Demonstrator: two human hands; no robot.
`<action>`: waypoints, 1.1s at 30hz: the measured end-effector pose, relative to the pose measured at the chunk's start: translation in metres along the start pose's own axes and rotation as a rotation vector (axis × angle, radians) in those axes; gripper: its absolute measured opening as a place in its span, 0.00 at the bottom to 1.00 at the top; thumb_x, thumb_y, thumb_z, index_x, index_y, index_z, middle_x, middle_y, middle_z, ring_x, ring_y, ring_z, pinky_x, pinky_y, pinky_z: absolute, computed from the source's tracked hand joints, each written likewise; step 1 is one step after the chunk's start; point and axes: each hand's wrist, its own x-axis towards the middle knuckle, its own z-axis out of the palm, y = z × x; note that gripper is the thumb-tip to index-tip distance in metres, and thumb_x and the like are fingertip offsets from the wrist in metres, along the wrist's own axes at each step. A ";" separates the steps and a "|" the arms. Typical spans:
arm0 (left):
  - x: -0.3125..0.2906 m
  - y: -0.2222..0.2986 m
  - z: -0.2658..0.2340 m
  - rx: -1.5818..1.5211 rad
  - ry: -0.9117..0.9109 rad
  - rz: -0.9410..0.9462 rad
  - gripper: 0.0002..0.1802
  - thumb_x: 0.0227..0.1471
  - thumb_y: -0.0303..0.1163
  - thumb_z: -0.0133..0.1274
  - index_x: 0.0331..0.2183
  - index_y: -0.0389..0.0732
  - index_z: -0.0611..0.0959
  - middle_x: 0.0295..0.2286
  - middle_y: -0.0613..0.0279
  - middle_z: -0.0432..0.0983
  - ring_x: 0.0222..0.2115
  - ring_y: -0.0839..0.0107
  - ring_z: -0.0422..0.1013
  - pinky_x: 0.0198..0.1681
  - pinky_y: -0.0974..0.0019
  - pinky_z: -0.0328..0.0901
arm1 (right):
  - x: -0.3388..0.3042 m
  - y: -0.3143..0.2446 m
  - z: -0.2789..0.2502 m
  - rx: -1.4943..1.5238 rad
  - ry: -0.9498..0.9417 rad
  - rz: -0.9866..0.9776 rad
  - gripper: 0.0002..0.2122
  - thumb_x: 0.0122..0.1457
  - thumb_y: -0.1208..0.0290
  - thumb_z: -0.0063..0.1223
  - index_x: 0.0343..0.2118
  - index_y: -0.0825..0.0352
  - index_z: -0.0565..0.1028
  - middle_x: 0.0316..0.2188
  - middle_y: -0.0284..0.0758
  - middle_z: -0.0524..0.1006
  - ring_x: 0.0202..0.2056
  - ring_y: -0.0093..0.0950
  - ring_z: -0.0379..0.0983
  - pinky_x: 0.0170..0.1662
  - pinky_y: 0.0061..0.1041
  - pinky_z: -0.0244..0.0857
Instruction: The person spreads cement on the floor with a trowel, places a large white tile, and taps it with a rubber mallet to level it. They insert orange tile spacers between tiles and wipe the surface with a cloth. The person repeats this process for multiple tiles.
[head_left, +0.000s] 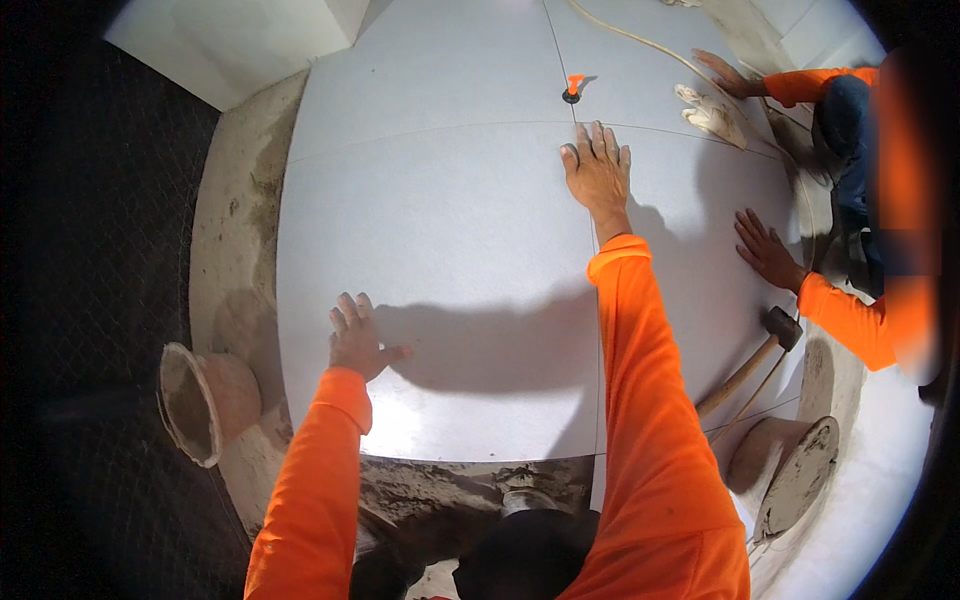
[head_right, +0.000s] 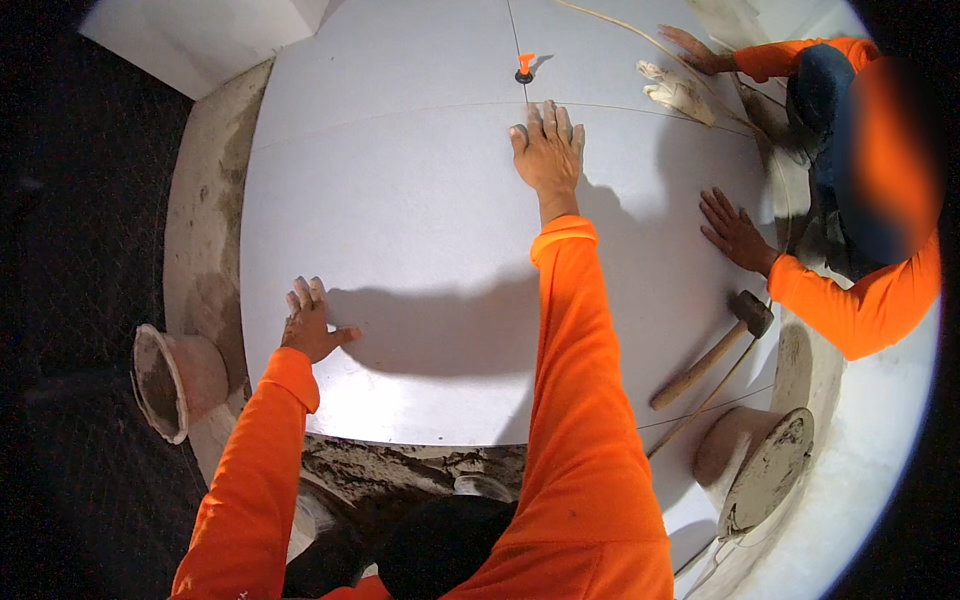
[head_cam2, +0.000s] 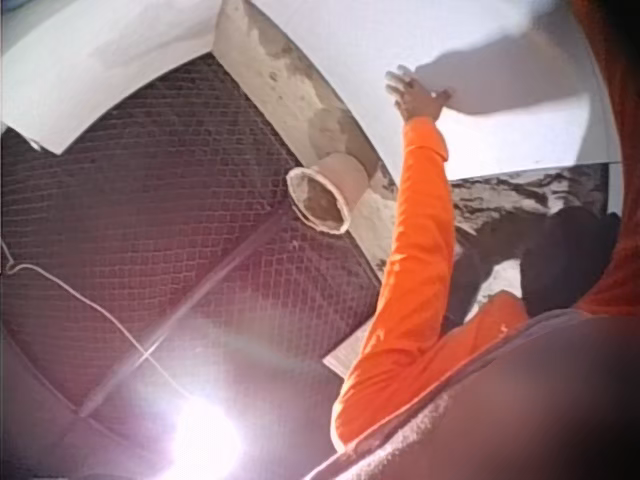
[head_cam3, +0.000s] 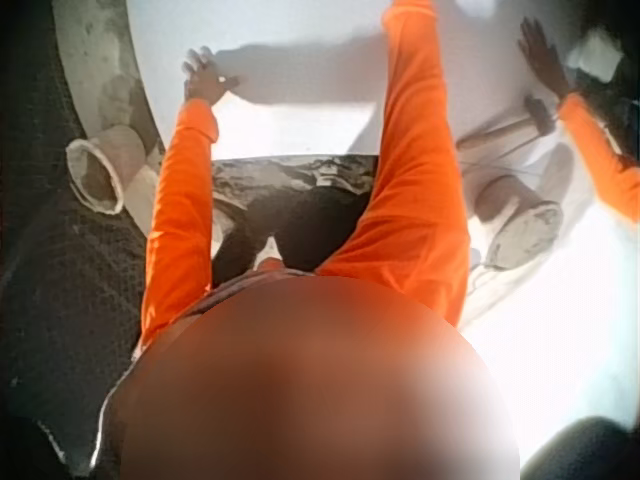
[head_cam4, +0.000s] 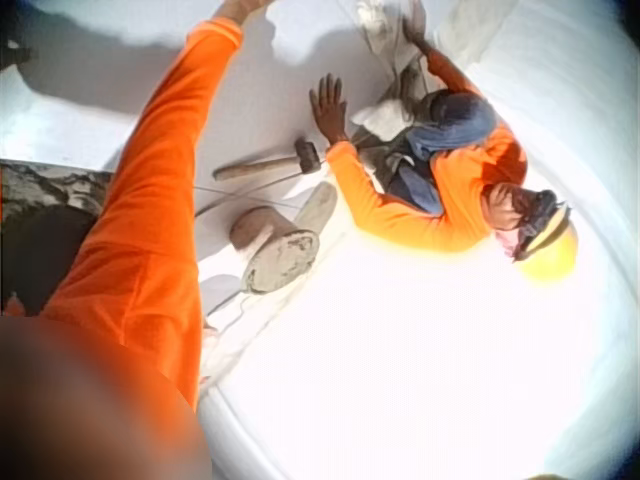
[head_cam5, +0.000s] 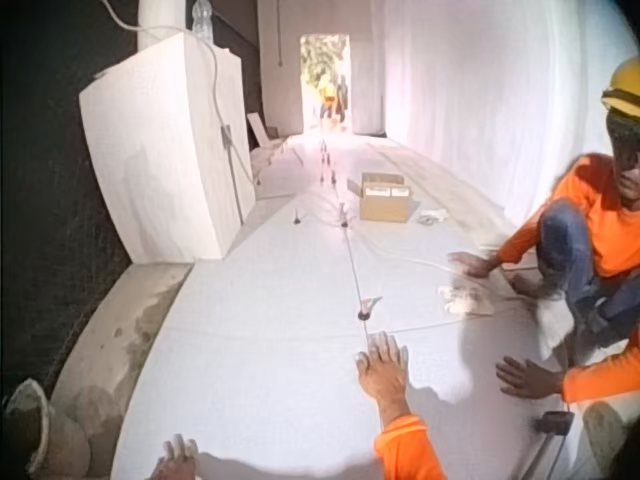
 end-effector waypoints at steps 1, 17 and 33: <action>0.000 0.000 0.000 0.004 0.001 0.003 0.71 0.49 0.62 0.69 0.72 0.30 0.48 0.71 0.26 0.38 0.72 0.27 0.40 0.69 0.36 0.59 | 0.000 0.000 -0.001 -0.023 -0.026 -0.002 0.31 0.74 0.41 0.28 0.75 0.48 0.57 0.78 0.33 0.52 0.78 0.36 0.43 0.77 0.52 0.35; -0.001 -0.001 0.002 -0.006 0.010 0.018 0.71 0.49 0.62 0.70 0.72 0.30 0.47 0.72 0.27 0.36 0.72 0.27 0.39 0.68 0.38 0.61 | -0.006 -0.005 0.003 0.001 0.027 -0.020 0.33 0.74 0.41 0.29 0.76 0.55 0.56 0.78 0.35 0.52 0.78 0.37 0.42 0.77 0.53 0.33; -0.015 -0.019 0.022 -0.064 0.047 0.014 0.73 0.48 0.65 0.68 0.73 0.34 0.46 0.73 0.32 0.35 0.73 0.31 0.38 0.68 0.40 0.62 | -0.149 -0.040 -0.024 0.124 -0.132 -0.135 0.38 0.73 0.43 0.34 0.75 0.72 0.54 0.77 0.49 0.48 0.78 0.44 0.38 0.78 0.50 0.30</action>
